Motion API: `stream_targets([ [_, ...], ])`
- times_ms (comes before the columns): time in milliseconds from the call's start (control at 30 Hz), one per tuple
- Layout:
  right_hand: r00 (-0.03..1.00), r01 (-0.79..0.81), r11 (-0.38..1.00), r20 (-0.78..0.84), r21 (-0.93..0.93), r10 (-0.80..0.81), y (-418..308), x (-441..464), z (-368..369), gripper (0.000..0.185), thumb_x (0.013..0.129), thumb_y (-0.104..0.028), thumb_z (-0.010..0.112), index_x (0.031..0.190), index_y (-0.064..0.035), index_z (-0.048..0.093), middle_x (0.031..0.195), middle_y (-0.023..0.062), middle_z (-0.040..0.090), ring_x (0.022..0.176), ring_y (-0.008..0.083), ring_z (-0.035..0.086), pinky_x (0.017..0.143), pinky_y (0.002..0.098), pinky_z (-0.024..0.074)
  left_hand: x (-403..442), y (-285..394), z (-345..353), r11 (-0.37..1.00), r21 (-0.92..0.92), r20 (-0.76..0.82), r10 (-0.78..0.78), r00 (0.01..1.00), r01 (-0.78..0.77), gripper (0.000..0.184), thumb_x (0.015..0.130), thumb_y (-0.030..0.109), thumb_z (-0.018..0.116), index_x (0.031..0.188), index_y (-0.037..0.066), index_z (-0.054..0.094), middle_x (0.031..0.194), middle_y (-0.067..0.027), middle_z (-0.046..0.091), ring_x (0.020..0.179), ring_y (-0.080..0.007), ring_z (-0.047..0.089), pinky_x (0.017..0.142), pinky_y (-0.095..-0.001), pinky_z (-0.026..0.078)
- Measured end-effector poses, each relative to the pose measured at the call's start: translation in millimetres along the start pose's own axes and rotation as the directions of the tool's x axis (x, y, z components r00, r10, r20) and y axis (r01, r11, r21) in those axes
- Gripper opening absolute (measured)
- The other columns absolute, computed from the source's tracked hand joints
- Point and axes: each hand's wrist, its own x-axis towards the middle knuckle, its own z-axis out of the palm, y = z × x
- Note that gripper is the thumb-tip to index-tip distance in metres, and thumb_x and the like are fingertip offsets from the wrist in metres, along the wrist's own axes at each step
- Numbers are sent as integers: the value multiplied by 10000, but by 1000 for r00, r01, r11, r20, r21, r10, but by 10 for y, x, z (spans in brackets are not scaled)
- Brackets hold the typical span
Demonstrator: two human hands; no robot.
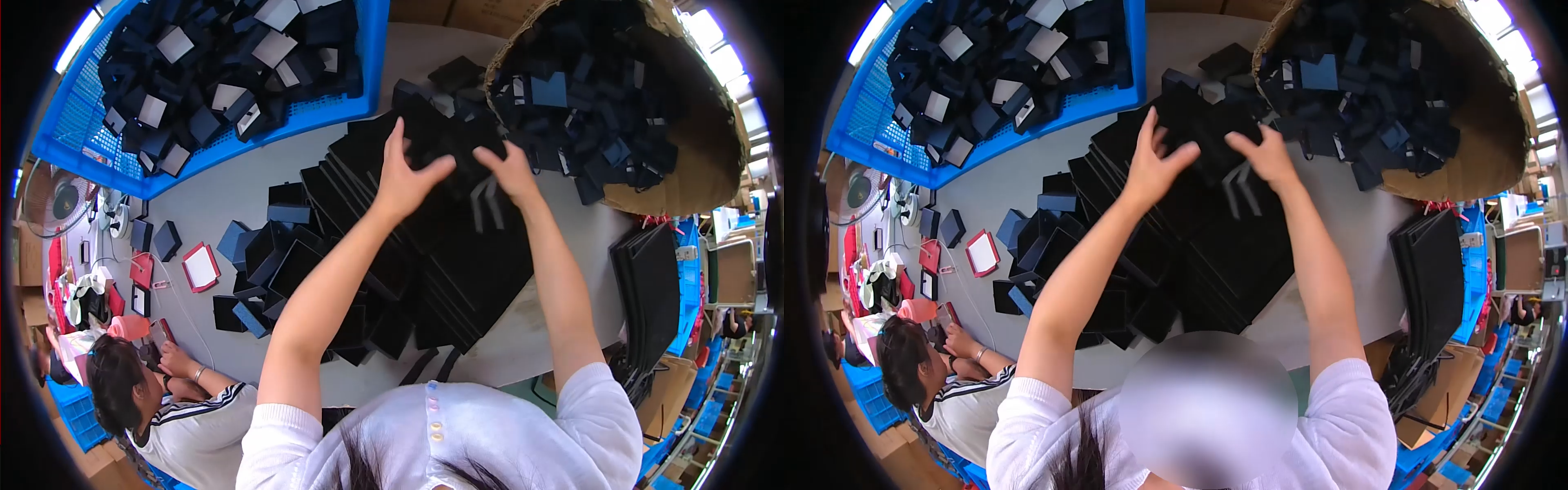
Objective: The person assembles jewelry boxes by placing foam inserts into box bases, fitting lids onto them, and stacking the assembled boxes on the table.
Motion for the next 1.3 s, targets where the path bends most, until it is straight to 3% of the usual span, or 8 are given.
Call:
stream_targets([
  [133, 994, 101, 994, 36, -35, -100, 83, -106, 435, 454, 825, -342, 739, 1053, 35, 631, 906, 113, 688, 841, 127, 616, 744, 290, 488, 183, 65, -109, 879, -345, 323, -217, 921, 328, 557, 783, 122, 758, 1265, -48, 538, 1082, -139, 670, 1003, -227, 645, 867, -296, 503],
  [267, 988, -144, 899, -109, -413, 108, 142, -148, 373, 420, 866, -352, 676, 1081, 4, 613, 853, 147, 677, 786, 261, 656, 720, 345, 502, 119, 155, -408, 990, 106, 91, -99, 991, 90, 497, 784, 157, 746, 1223, -12, 584, 1117, -157, 657, 1036, -263, 636, 910, -335, 499],
  [333, 977, 112, 906, -120, -408, -175, 369, -218, 462, 421, 877, -331, 654, 1133, -1, 606, 988, 194, 662, 917, 320, 645, 816, 385, 499, 1, 297, -546, 757, 510, 96, 423, 901, -409, 556, 788, 221, 740, 1261, 3, 546, 1175, -182, 606, 1128, -333, 565, 966, -398, 458],
  [433, 954, 184, 773, -78, -607, -289, 222, -511, 318, 468, 860, -236, 663, 1233, 21, 545, 1214, 223, 569, 1131, 367, 540, 981, 409, 421, -52, 609, -1416, 647, 662, -31, 528, 848, -379, 524, 792, 232, 711, 1246, 27, 551, 1213, -194, 576, 1136, -385, 531, 971, -420, 429],
  [700, 987, 158, 652, 91, -741, -135, 388, -1042, 351, 768, 801, -152, 696, 1455, -24, 316, 1414, 219, 383, 1294, 405, 366, 1087, 439, 297, -163, -1134, -4816, 188, 533, -842, 18, 540, 825, 928, 747, 476, 742, 1446, 62, 294, 1423, -312, 326, 1338, -443, 319, 1065, -494, 358],
  [1000, 982, 148, 674, 187, -724, -15, 303, -1075, 113, 721, 735, -73, 705, 1376, -5, 383, 1385, 195, 416, 1288, 373, 388, 1104, 419, 272, -198, -1428, -5644, -81, 285, -934, -248, 258, 955, 1072, 710, 542, 736, 1503, 85, 177, 1428, -280, 340, 1351, -409, 309, 1076, -506, 316],
  [1167, 958, 10, 751, -209, -660, -196, 29, -960, 159, 533, 828, -96, 627, 1318, 4, 443, 1348, 164, 457, 1269, 318, 424, 1112, 388, 261, -282, -970, -5183, 869, 355, -628, -52, 776, 346, 1101, 559, 90, 845, 1473, 93, 231, 1289, -201, 472, 1160, -312, 525, 980, -368, 444],
  [1300, 912, 348, 783, -9, -515, -411, -514, -759, 879, 670, 738, -275, 712, 1300, 1, 474, 1358, 191, 450, 1266, 336, 430, 1102, 412, 278, -638, 21, -3687, 999, -18, -237, 30, 971, -36, 1128, 558, -51, 764, 1478, 202, 162, 1311, -146, 452, 1236, -270, 461, 1034, -402, 395],
])
